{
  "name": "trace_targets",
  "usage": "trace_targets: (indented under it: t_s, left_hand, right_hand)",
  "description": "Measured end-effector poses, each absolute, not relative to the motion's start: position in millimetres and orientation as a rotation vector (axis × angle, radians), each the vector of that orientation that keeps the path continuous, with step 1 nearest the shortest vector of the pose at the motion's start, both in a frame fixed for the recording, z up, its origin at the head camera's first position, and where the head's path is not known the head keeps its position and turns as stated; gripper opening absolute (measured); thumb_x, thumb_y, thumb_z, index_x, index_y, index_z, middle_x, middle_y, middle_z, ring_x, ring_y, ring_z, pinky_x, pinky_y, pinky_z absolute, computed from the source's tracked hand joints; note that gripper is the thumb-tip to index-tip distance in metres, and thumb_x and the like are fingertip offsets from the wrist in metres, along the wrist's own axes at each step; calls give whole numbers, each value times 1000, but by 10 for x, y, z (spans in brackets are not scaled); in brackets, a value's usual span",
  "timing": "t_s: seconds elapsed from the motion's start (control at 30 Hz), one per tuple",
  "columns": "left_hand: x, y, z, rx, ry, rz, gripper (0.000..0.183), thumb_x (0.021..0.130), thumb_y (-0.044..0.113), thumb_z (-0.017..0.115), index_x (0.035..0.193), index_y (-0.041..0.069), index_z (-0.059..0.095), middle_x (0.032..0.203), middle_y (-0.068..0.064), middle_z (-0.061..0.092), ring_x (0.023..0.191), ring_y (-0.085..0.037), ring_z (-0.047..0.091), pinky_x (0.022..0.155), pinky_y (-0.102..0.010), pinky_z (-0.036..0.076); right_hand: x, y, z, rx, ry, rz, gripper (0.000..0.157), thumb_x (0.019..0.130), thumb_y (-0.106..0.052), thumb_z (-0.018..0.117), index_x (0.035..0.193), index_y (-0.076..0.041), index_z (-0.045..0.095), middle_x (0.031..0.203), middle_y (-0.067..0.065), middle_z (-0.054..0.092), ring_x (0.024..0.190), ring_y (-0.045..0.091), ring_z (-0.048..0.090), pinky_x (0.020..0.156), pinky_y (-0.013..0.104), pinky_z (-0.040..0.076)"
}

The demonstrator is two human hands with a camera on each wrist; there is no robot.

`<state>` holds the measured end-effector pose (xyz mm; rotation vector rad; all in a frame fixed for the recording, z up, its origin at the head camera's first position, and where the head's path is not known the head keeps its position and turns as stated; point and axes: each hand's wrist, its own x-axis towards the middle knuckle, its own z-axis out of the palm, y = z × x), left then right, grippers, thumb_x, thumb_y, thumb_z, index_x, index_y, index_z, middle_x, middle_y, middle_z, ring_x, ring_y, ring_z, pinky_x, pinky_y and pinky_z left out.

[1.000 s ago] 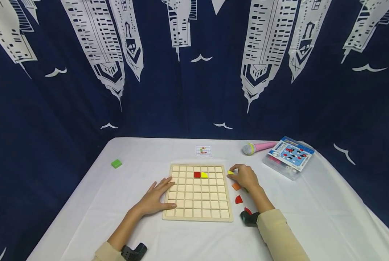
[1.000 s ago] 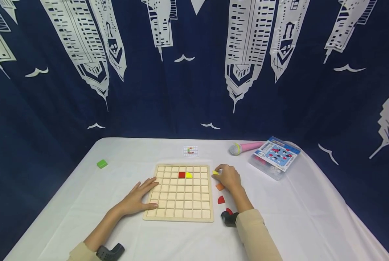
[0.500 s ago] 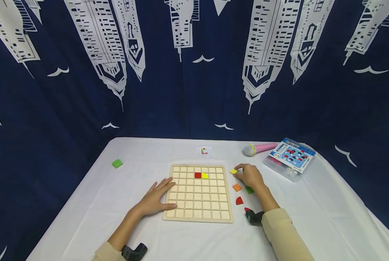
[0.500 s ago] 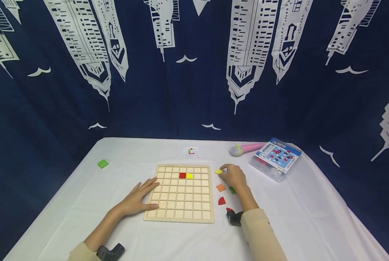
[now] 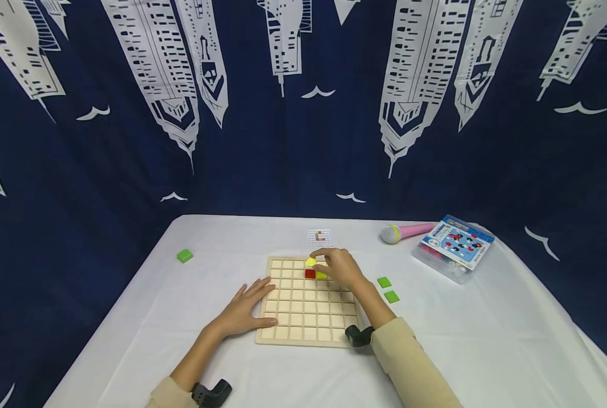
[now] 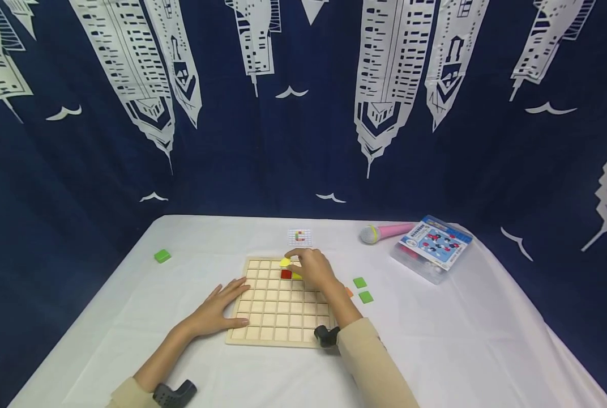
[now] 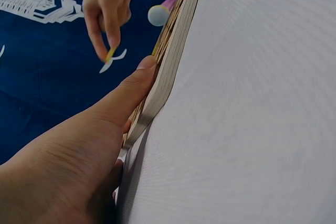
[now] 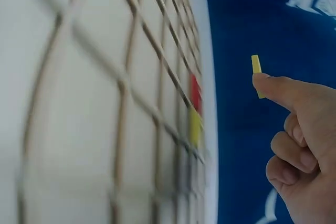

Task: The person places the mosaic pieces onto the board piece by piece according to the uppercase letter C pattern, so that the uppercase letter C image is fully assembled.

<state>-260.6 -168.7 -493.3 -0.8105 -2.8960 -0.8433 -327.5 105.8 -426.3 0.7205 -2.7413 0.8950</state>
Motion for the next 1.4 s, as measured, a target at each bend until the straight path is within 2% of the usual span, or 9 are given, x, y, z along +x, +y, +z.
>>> trace_targets:
  t_s: [0.2,0.43,0.77,0.9,1.0,1.03,1.1,1.23,1.4]
  left_hand:
    - [-2615,-1676,-4924,-800,-2906,-823,87,75,64,61,142,15,37,151,-3,23,139,-25,15,111,-48,4]
    - [-2615,-1644,-4890,-801,-2913,-828,87,75,63,62,142,15,37,151,-3,22,139,-25,14,112,-47,4]
    - [-2613,-1655,-4895,-800,-2926,-819,87,75,63,62,142,15,36,152,-3,22,139,-25,13,112,-47,4]
    - [-2608,-1681,-4888,-786,-2923,-821,87,75,63,63,142,14,37,152,-3,22,139,-25,14,112,-46,4]
    - [-2607,-1694,-4886,-784,-2896,-833,87,74,61,65,141,13,38,151,-5,23,139,-26,15,111,-47,5]
    - [-2605,-1695,-4887,-786,-2891,-840,86,74,60,65,141,12,38,151,-5,23,139,-26,15,111,-48,5]
    - [-2603,-1692,-4903,-789,-2897,-837,87,75,61,64,142,13,38,151,-5,23,139,-26,15,111,-48,5]
    - [-2600,-1672,-4937,-783,-2924,-831,87,74,63,62,142,15,37,152,-2,22,139,-24,13,112,-46,3]
    - [-2607,-1665,-4953,-765,-2916,-822,87,74,65,62,142,17,38,151,-1,23,139,-23,14,112,-46,4]
  right_hand:
    - [-3335,773,-4424,769,-2827,890,27,82,-18,71,108,-11,68,49,-5,32,42,7,23,39,19,20]
    - [-3369,775,-4526,715,-2902,834,25,82,-20,71,107,-13,69,65,-4,53,54,10,41,47,21,34]
    - [-3360,865,-4519,760,-2881,946,33,81,-18,73,112,-11,67,52,-2,38,46,8,29,42,20,25]
    - [-3348,900,-4491,719,-2854,986,31,81,-17,73,111,-12,68,76,4,62,57,14,46,54,26,42]
    - [-3358,893,-4485,711,-2841,949,27,81,-18,72,108,-13,70,101,8,66,74,18,56,66,31,47]
    - [-3361,885,-4491,711,-2846,933,26,81,-19,72,107,-14,70,99,7,67,75,17,56,65,30,48]
    - [-3368,864,-4516,720,-2859,926,25,82,-20,71,106,-13,70,81,4,65,62,15,50,53,26,42]
    - [-3367,828,-4567,706,-2874,884,24,82,-22,71,104,-12,70,54,-4,46,47,8,34,40,20,26]
    - [-3331,872,-4506,638,-2879,905,25,82,-23,71,105,-12,70,58,-4,48,49,9,35,42,21,28]
